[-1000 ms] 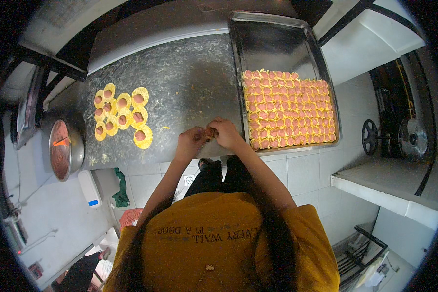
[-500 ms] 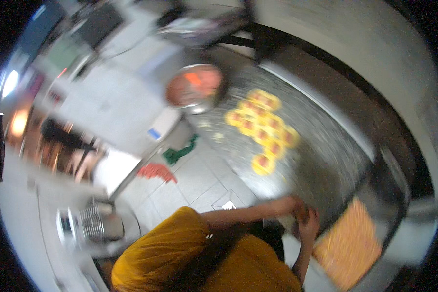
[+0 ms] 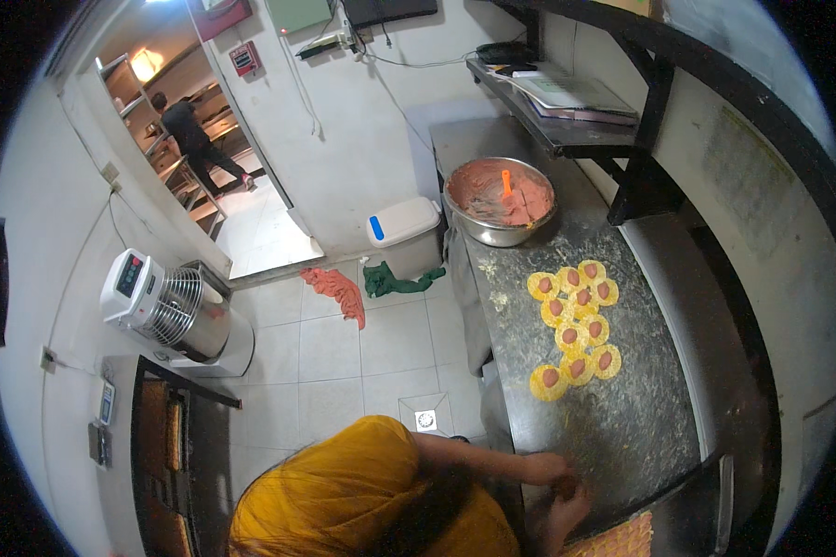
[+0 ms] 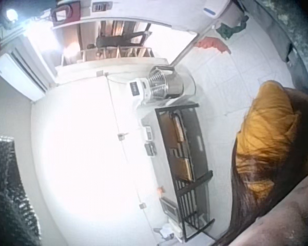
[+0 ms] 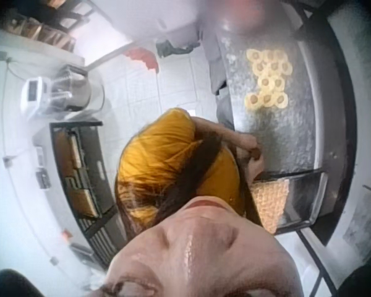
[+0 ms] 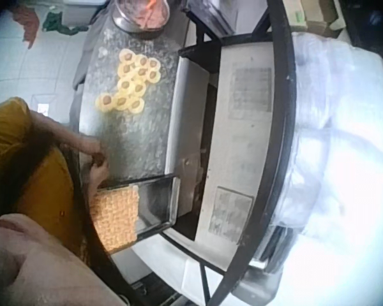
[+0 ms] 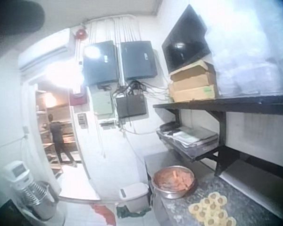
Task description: The person scoops a pink filling from a metal bowl using a spatula and spoon, places it into yellow dough cups, and arranges the filled cups on a metal tray. The person repeats this process continuously, filling multiple dough cups and organizing them in rows.
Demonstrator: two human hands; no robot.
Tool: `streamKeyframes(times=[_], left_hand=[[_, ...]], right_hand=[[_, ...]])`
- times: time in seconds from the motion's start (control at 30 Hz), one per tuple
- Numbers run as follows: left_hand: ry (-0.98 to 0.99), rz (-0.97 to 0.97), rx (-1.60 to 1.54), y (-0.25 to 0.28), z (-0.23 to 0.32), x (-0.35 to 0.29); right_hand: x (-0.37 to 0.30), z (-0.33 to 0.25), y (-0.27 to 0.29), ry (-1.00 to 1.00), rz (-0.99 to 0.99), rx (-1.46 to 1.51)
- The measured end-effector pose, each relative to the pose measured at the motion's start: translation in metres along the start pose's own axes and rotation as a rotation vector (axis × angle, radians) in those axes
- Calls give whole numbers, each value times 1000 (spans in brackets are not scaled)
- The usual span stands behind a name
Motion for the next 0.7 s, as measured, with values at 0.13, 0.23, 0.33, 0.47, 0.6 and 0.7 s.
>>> streamKeyframes(times=[0.13,0.23,0.33,0.47,0.6,0.7], left_hand=[[54,146,103,-2,0,-3],[-4,177,140,-27,-27,9],[-143,49,-119,-13,-6,8],[-212,59,-85,-1,-7,-1],[-8,53,-62,-18,-27,5],[0,63,10,1,-9,9]], right_hand=[[-4,-20,9,53,86,-5],[-12,7,1,11,90,-135],[-11,-8,7,-180,4,15],[-8,-1,4,-155,80,-47],[-9,-2,6,-140,153,18],[-11,-3,16,-159,252,46]])
Point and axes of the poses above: each hand's wrist, its own x-axis towards the middle knuckle, its own y-axis out of the back of the hand, z = x × y, the point moved 5 cm from there along x, towards the middle knuckle, and after that the axes turned 7 degrees about x, right-handed, at the moved point
